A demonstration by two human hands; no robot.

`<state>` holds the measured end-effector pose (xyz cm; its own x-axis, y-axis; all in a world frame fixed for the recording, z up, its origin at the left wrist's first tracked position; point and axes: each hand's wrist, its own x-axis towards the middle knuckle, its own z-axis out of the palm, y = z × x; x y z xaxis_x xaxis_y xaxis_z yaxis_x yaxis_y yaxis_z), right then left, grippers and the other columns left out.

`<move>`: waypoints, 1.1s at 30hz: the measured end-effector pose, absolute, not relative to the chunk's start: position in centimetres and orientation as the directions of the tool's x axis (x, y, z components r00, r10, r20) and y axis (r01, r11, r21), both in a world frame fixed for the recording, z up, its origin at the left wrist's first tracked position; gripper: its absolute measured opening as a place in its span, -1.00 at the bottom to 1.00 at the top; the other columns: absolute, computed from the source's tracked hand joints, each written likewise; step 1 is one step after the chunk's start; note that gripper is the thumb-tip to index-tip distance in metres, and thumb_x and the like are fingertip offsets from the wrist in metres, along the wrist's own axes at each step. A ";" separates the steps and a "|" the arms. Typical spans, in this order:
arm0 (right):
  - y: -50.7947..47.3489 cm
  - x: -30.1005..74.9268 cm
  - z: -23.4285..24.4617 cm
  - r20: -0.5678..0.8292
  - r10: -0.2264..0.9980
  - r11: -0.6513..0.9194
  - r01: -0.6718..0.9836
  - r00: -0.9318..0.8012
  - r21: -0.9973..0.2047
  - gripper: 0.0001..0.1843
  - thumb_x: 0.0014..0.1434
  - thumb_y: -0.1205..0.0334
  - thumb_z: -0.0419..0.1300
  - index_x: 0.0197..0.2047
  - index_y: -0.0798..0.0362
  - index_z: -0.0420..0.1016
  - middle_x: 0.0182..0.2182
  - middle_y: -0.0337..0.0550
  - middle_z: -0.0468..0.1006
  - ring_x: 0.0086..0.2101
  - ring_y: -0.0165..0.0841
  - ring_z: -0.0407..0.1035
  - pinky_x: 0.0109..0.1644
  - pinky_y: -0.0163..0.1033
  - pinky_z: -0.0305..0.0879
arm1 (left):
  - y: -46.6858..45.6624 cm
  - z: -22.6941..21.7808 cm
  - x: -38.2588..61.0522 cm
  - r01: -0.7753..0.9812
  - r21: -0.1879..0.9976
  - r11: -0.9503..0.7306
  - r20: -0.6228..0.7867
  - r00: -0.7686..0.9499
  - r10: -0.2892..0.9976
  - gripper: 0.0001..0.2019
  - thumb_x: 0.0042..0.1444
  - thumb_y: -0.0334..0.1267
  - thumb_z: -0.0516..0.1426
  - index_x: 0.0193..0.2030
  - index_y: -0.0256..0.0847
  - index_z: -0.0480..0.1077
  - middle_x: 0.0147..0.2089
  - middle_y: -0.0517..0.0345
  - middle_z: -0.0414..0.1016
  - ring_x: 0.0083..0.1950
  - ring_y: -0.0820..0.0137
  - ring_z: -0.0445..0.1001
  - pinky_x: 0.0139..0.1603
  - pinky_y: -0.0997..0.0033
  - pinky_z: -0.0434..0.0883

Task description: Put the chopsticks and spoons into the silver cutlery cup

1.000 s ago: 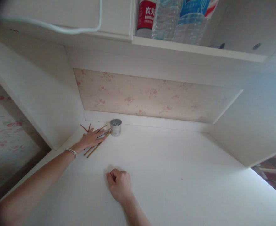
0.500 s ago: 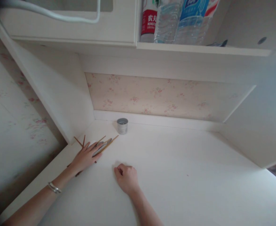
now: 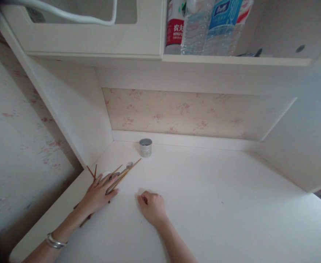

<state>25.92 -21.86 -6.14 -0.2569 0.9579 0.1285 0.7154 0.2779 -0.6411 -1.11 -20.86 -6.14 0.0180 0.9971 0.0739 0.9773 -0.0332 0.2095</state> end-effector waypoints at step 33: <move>-2.9 22.5 0.9 0.184 0.979 0.176 0.829 -0.089 -0.532 -0.70 0.30 0.18 0.05 0.04 0.02 0.47 -0.17 0.05 0.63 -0.14 -0.08 0.51 -0.09 -0.10 0.30 | -21.7 -6.0 10.9 0.823 0.379 -0.424 0.119 0.411 0.904 -0.58 0.28 -0.14 0.03 0.25 -0.09 0.34 0.39 -0.04 0.20 0.41 0.09 0.14 0.37 0.00 0.23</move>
